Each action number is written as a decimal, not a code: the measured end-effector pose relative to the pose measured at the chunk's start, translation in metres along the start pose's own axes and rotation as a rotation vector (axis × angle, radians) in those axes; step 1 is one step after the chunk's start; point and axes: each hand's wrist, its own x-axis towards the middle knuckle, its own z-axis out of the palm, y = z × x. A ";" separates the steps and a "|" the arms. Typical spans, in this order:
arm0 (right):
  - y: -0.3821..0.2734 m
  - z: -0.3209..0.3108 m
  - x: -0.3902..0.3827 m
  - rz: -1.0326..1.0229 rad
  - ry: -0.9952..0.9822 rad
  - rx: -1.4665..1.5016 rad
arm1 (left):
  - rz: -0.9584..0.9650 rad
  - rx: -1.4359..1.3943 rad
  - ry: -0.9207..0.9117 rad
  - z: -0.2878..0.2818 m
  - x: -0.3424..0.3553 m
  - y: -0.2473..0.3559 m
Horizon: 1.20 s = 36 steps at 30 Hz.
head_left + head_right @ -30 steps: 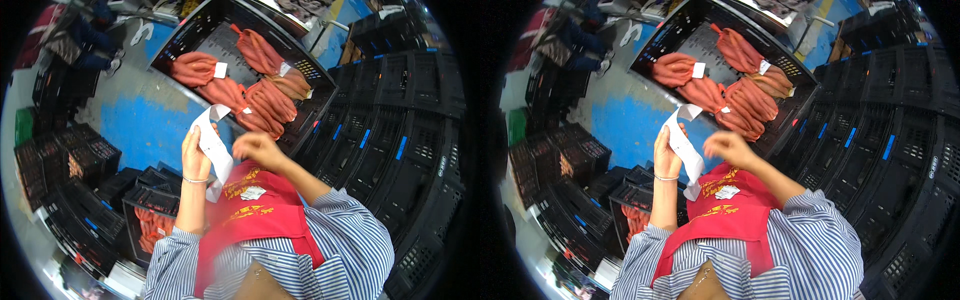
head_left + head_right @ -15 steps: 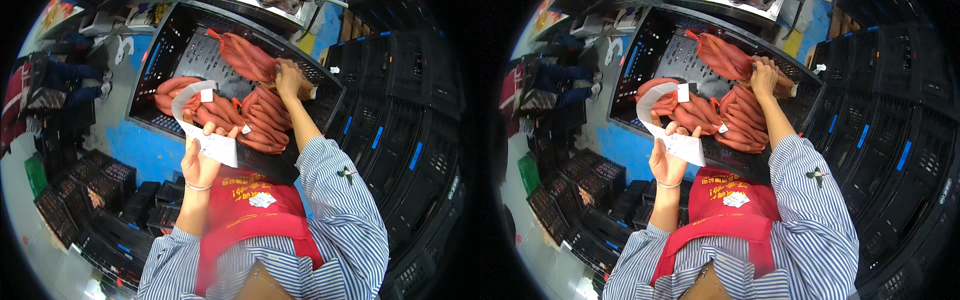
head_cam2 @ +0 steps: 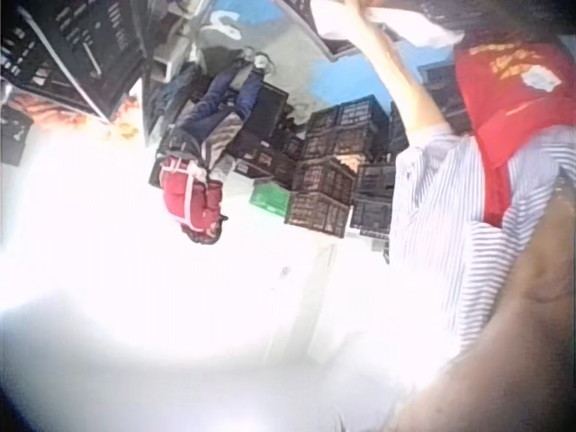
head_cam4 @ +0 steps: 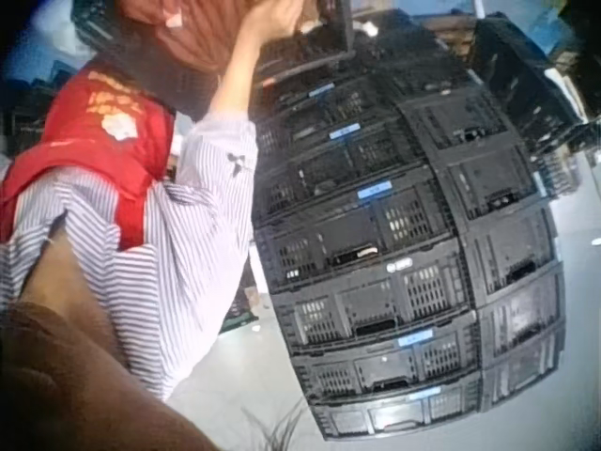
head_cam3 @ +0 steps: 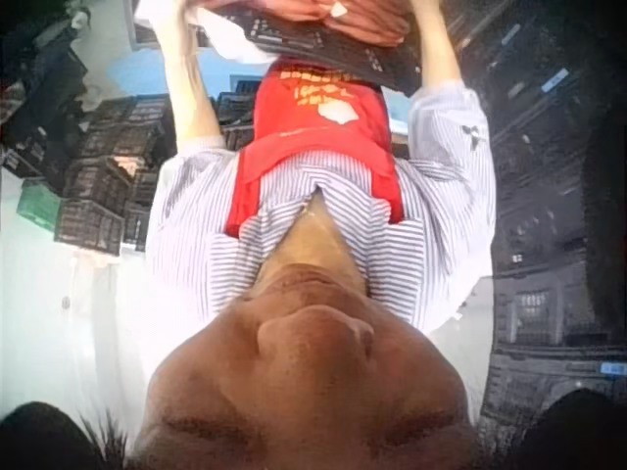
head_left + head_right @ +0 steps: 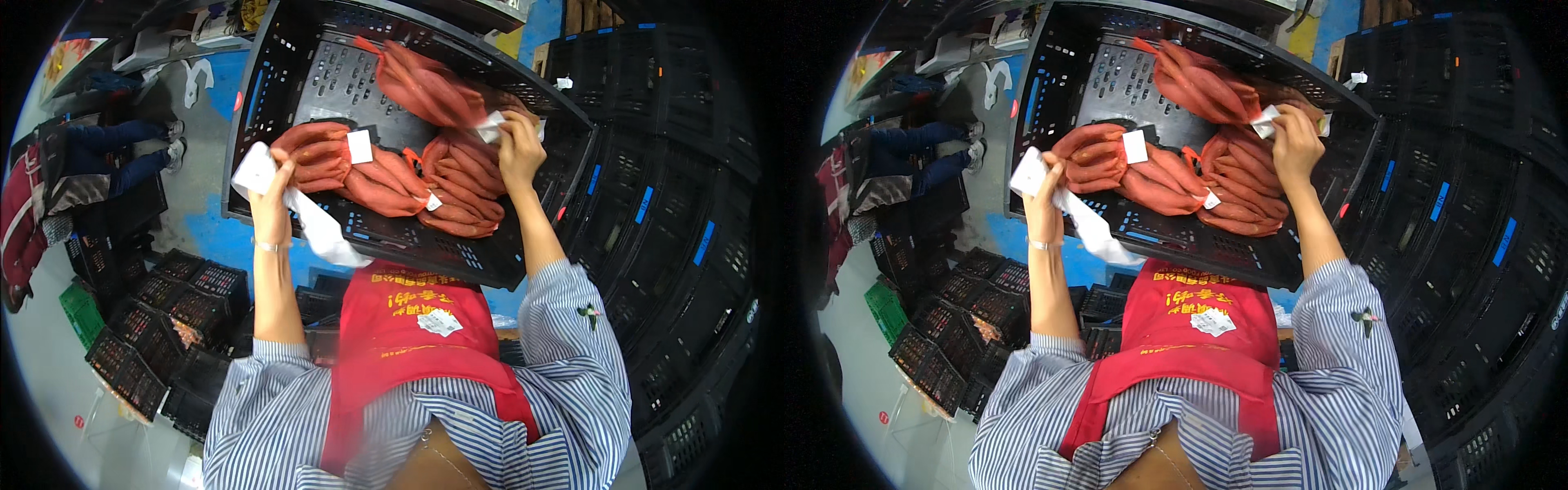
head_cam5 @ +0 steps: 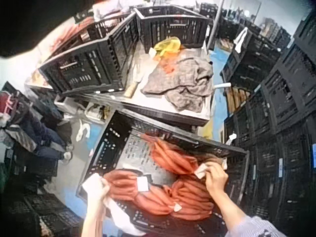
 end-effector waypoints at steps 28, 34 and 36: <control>-0.020 -0.090 0.004 0.156 -0.090 0.017 | 0.753 1.557 -0.420 0.038 0.081 -0.066; -0.019 -0.083 -0.013 0.183 -0.272 0.092 | 0.368 1.352 -0.210 0.047 0.092 -0.060; -0.034 -0.108 0.020 0.173 -0.040 0.159 | 0.465 1.220 -0.204 0.029 0.090 -0.064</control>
